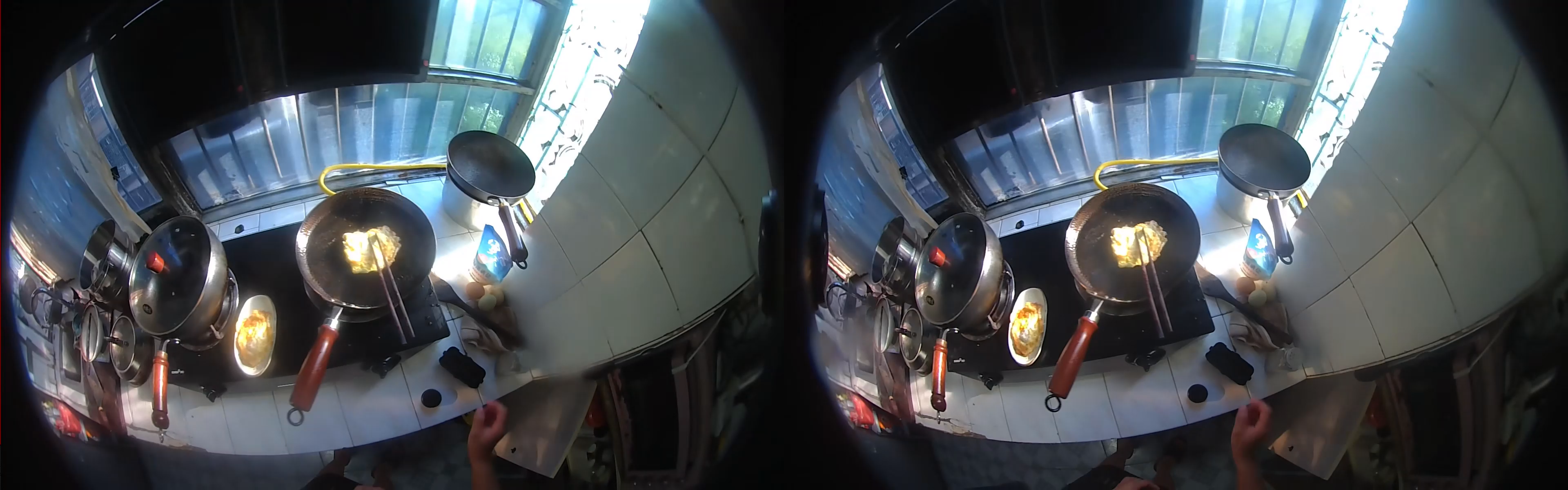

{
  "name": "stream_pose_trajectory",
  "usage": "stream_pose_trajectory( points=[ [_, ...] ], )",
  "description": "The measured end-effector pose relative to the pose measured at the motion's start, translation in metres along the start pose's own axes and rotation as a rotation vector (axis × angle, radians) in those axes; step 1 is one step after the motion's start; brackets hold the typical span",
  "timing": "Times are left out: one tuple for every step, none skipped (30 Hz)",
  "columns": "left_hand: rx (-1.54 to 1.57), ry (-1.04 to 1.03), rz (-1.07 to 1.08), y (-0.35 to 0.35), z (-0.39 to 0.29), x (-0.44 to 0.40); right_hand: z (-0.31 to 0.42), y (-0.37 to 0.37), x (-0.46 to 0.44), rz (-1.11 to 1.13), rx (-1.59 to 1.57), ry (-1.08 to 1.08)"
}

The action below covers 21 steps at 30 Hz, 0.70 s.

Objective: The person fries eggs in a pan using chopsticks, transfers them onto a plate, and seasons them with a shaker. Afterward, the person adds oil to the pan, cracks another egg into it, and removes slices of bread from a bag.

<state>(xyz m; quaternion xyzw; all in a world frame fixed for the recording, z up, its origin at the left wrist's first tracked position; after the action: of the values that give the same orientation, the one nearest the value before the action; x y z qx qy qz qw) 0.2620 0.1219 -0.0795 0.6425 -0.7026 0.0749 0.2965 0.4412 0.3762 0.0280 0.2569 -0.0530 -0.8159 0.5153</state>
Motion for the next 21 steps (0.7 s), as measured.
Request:
stream_pose_trajectory(
  points=[
    [0.004, -0.048, -0.031, 0.009, -0.010, 0.000, 0.034, -0.025, -0.022, 0.100, 0.006, 0.054],
    [0.005, -0.094, -0.058, 0.018, -0.020, 0.001, 0.087, -0.049, -0.044, 0.141, 0.032, 0.293],
    [0.003, -0.147, -0.087, 0.029, -0.029, 0.001, 0.116, -0.074, -0.059, 0.220, 0.096, 0.408],
    [0.007, -0.151, -0.078, 0.035, -0.034, 0.003, 0.153, -0.097, -0.068, 0.239, 0.153, 0.631],
    [0.074, -0.126, -0.073, 0.040, -0.036, 0.003, 0.183, -0.118, -0.071, 0.260, 0.212, 0.853],
    [0.141, -0.102, -0.071, 0.046, -0.037, 0.003, 0.194, -0.142, -0.074, 0.349, 0.292, 0.924],
    [0.147, -0.106, -0.067, 0.052, -0.039, 0.003, 0.202, -0.164, -0.075, 0.441, 0.371, 0.992],
    [0.175, -0.062, -0.033, 0.054, -0.035, 0.004, 0.211, -0.176, -0.082, 0.445, 0.377, 0.996],
    [0.202, -0.017, 0.001, 0.055, -0.031, 0.005, 0.220, -0.194, -0.072, 0.540, 0.427, 1.155],
    [0.209, -0.016, 0.003, 0.060, -0.029, 0.006, 0.224, -0.208, -0.059, 0.637, 0.475, 1.313],
    [0.193, -0.028, 0.000, 0.063, -0.027, 0.007, 0.228, -0.215, -0.060, 0.644, 0.478, 1.316],
    [0.178, -0.039, -0.002, 0.066, -0.025, 0.007, 0.229, -0.223, -0.053, 0.710, 0.494, 1.375],
    [0.189, -0.035, 0.000, 0.066, -0.020, 0.007, 0.229, -0.230, -0.046, 0.779, 0.510, 1.433],
    [0.191, -0.023, 0.015, 0.065, -0.014, 0.006, 0.236, -0.231, -0.040, 0.807, 0.444, 1.474],
    [0.193, -0.011, 0.028, 0.066, -0.012, 0.007, 0.236, -0.233, -0.038, 0.818, 0.446, 1.477],
    [0.201, -0.007, 0.029, 0.068, -0.012, 0.008, 0.237, -0.233, -0.029, 0.835, 0.410, 1.564],
    [0.202, -0.030, 0.016, 0.072, -0.014, 0.008, 0.238, -0.232, -0.019, 0.850, 0.372, 1.649],
    [0.202, -0.052, 0.003, 0.077, -0.018, 0.009, 0.244, -0.232, -0.015, 0.846, 0.330, 1.651],
    [0.207, -0.048, 0.004, 0.080, -0.019, 0.010, 0.246, -0.233, -0.013, 0.853, 0.329, 1.650],
    [0.211, -0.049, 0.005, 0.082, -0.020, 0.009, 0.246, -0.235, -0.018, 0.891, 0.327, 1.557],
    [0.216, -0.050, 0.008, 0.082, -0.020, 0.009, 0.246, -0.238, -0.023, 0.927, 0.327, 1.462]
  ],
)
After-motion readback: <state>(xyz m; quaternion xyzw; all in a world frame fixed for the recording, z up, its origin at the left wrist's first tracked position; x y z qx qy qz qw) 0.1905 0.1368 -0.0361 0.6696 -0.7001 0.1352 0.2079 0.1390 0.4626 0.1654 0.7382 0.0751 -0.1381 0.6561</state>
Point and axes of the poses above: each hand's wrist, its own x-axis away from the middle knuckle, its own y-axis out of the back of the hand, z = x × y, the point moved 10 cm from there along -x, towards the middle knuckle, and after that the axes turned 11 degrees about -z, right-handed, at the moved point
